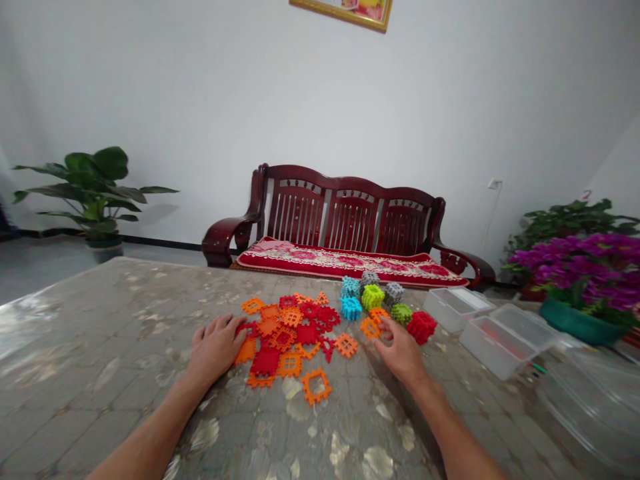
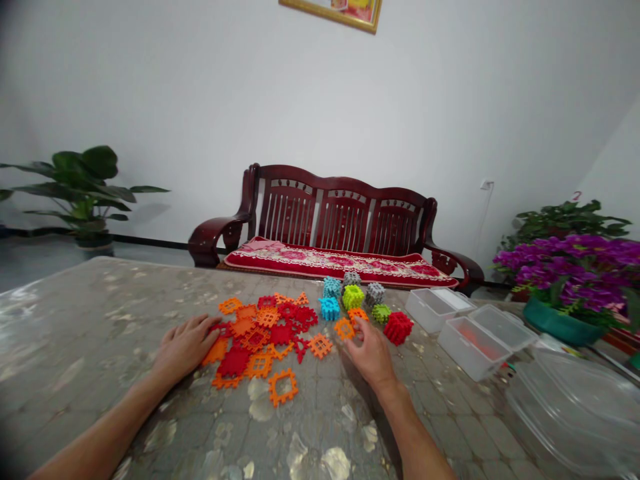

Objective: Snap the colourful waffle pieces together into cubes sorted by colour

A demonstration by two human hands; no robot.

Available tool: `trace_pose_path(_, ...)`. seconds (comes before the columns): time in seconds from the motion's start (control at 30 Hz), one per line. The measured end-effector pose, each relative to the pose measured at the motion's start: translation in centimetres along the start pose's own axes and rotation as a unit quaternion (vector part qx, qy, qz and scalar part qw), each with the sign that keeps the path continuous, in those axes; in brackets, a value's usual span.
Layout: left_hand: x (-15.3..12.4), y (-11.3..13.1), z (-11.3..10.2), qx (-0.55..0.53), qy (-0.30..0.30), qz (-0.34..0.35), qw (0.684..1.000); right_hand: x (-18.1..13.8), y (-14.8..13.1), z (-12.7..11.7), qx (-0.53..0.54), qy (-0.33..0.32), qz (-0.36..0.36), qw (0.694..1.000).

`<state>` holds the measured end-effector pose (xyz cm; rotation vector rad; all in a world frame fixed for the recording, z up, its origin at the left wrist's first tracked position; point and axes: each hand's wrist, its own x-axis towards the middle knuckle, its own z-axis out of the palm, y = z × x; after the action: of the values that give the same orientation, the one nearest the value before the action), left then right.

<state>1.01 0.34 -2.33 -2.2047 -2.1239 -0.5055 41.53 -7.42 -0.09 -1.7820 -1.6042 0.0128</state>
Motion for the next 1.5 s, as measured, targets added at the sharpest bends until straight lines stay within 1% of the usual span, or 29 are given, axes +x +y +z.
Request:
trace_pose_path(0.07, 0.0, 0.0, 0.1, 0.003, 0.005, 0.001, 1.000, 1.1, 0.2, -0.4, -0.011, 0.044, 0.031, 0.998)
trace_pose_path(0.13, 0.0, -0.1, 0.2, 0.004, 0.006, 0.002, 1.000, 2.2, 0.4, -0.8, -0.035, 0.064, 0.066, 0.995)
trace_pose_path(0.2, 0.1, -0.1, 0.4, 0.005, 0.001, 0.000, 1.000, 3.2, 0.5, -1.0, -0.072, 0.065, 0.093, 0.991)
trace_pose_path(0.3, 0.2, -0.3, 0.5, 0.006, 0.000, -0.001, 1.000, 4.1, 0.7, -1.2, -0.127, 0.054, 0.115, 0.984)
trace_pose_path(0.43, 0.2, -0.4, 0.6, 0.009, 0.000, 0.003, 1.000, 4.8, 0.7, -1.0, -0.158, 0.037, 0.132, 0.978)
trace_pose_path(0.7, 0.2, -0.4, 0.6, 0.005, -0.006, -0.001, 1.000, 4.5, 0.4, 0.0, -0.167, 0.018, 0.128, 0.978)
trace_pose_path(0.9, 0.1, -0.3, 0.3, 0.002, -0.010, -0.001, 1.000, 4.0, -0.6, 0.3, -0.222, 0.002, 0.129, 0.966)
trace_pose_path(1.1, 0.2, -0.4, 0.5, 0.002, -0.010, -0.005, 1.000, 4.0, -0.3, 0.3, -0.246, 0.004, 0.120, 0.962)
trace_pose_path(1.3, 0.1, -0.4, 0.6, -0.004, -0.005, -0.004, 1.000, 4.0, 0.2, 0.1, -0.236, 0.005, 0.138, 0.962)
trace_pose_path(1.5, 0.1, -0.4, 0.4, -0.010, 0.000, 0.002, 1.000, 3.9, 0.1, 0.0, -0.218, 0.003, 0.144, 0.965)
